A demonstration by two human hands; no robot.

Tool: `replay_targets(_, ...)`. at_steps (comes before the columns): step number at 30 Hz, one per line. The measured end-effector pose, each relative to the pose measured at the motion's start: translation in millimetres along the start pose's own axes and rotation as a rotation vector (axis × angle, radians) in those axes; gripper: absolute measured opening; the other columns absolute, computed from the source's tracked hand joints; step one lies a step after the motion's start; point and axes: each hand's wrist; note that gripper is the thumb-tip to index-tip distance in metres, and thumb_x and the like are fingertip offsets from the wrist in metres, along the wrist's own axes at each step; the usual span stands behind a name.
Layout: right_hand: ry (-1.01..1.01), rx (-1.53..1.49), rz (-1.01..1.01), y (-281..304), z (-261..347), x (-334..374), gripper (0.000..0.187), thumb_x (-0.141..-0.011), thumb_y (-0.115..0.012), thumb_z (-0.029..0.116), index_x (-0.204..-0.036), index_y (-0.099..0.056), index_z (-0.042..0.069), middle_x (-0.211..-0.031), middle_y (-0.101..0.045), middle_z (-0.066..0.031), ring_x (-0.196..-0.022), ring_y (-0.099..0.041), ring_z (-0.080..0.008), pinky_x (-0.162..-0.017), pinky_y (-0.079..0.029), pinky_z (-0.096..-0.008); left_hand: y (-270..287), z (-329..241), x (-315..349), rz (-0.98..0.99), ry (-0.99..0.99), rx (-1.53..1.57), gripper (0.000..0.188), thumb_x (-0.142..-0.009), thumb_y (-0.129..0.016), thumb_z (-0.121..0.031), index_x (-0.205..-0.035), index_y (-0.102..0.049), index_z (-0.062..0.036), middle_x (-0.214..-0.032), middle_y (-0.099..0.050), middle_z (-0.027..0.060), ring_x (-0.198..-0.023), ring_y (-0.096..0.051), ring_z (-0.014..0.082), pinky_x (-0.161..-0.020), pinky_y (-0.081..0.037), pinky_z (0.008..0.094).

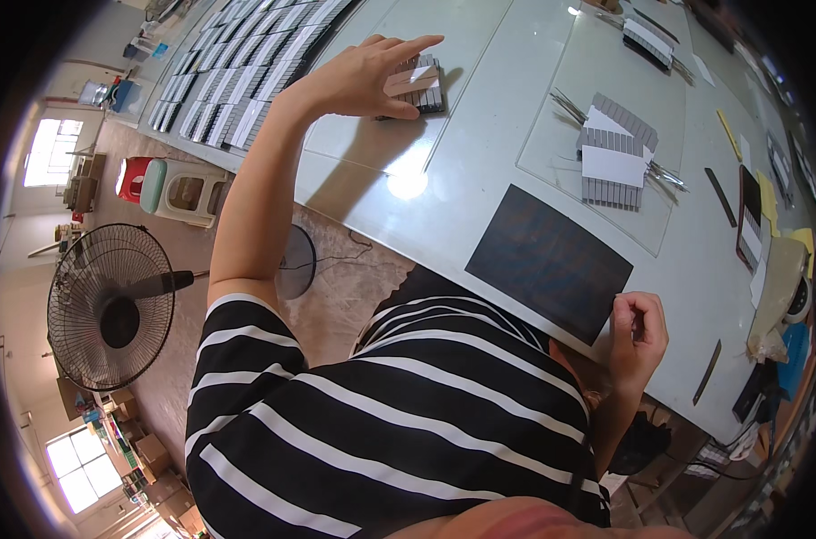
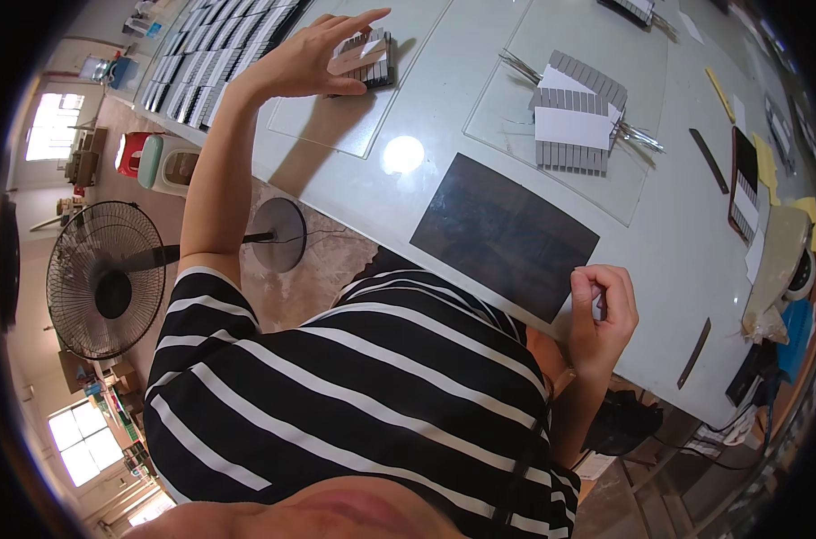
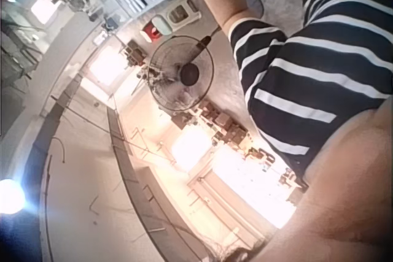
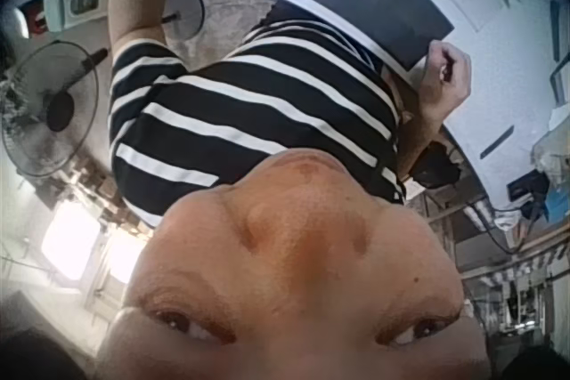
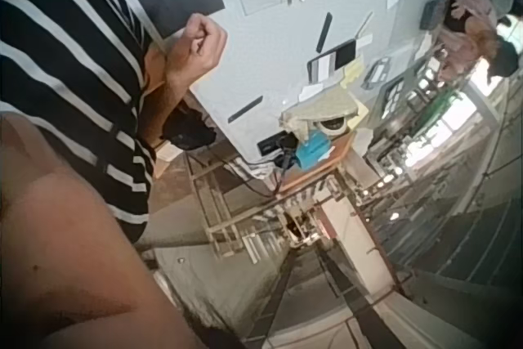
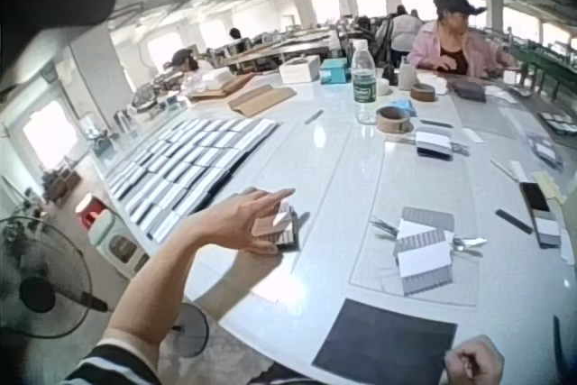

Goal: Assembling metal laminations into electronic components at a workbench.

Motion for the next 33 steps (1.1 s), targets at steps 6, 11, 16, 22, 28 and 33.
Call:
replay_targets(6,0.001,0.009,-0.003,1,-2,1,0.004,-0.09,-0.066,0.003,-0.088,-0.064,0.0,-0.085,-0.059,-0.0032,-0.072,-0.05,-0.0097,-0.064,-0.04,-0.0229,-3,-3,0,0.022,0.034,-0.053,0.109,-0.071,-0.09,-0.038,-0.157,-0.023,-0.0321,-0.142,-0.054,0.0084,-0.128,-0.053,0.0295,-0.111,-0.047,0.0467)
replay_targets(11,0.0,0.004,-0.006,-1,0,1,0.004,-0.09,-0.067,0.003,-0.088,-0.064,0.0,-0.085,-0.059,-0.0029,-0.072,-0.049,-0.0096,-0.063,-0.04,-0.023,-1,-5,3,0.053,0.036,0.041,0.11,-0.07,-0.091,-0.035,-0.157,-0.023,-0.0319,-0.141,-0.055,0.0099,-0.128,-0.053,0.0305,-0.112,-0.046,0.046)
replay_targets(16,-0.006,0.007,-0.01,0,0,1,0.004,-0.09,-0.067,0.003,-0.088,-0.064,0.0,-0.085,-0.059,-0.0029,-0.072,-0.049,-0.0096,-0.063,-0.039,-0.023,-1,-3,2,0.044,0.018,0.075,0.11,-0.07,-0.091,-0.027,-0.157,-0.024,-0.0319,-0.138,-0.056,0.0109,-0.126,-0.054,0.0306,-0.112,-0.046,0.0438)
replay_targets(22,-0.001,0.015,-0.012,0,0,1,0.003,-0.09,-0.066,0.003,-0.088,-0.064,0.0,-0.085,-0.059,-0.0027,-0.072,-0.048,-0.0093,-0.063,-0.039,-0.023,1,-3,3,-0.013,-0.017,0.066,0.108,-0.067,-0.091,-0.036,-0.155,-0.028,-0.0349,-0.13,-0.062,0.0095,-0.121,-0.059,0.0281,-0.107,-0.051,0.0426)
replay_targets(28,-0.004,0.038,-0.005,1,0,1,0.003,-0.09,-0.066,0.002,-0.089,-0.064,0.0,-0.086,-0.059,-0.0027,-0.072,-0.048,-0.0093,-0.064,-0.039,-0.023,3,-8,2,0.033,-0.018,0.112,0.107,-0.07,-0.09,-0.021,-0.156,-0.028,-0.0308,-0.139,-0.056,0.0102,-0.128,-0.053,0.0305,-0.112,-0.046,0.0431)
replay_targets(33,0.007,0.003,-0.011,0,-1,1,0.004,-0.09,-0.067,0.003,-0.089,-0.064,0.0,-0.085,-0.059,-0.0028,-0.072,-0.048,-0.0092,-0.064,-0.039,-0.0228,0,-11,6,0.036,0.034,0.078,0.114,-0.066,-0.092,-0.018,-0.157,-0.024,-0.0309,-0.141,-0.054,0.0112,-0.129,-0.051,0.0313,-0.111,-0.046,0.0463)
Point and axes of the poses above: each hand's wrist, its own x-axis away from the middle knuckle, its own y-axis out of the back of the hand, z = x × y
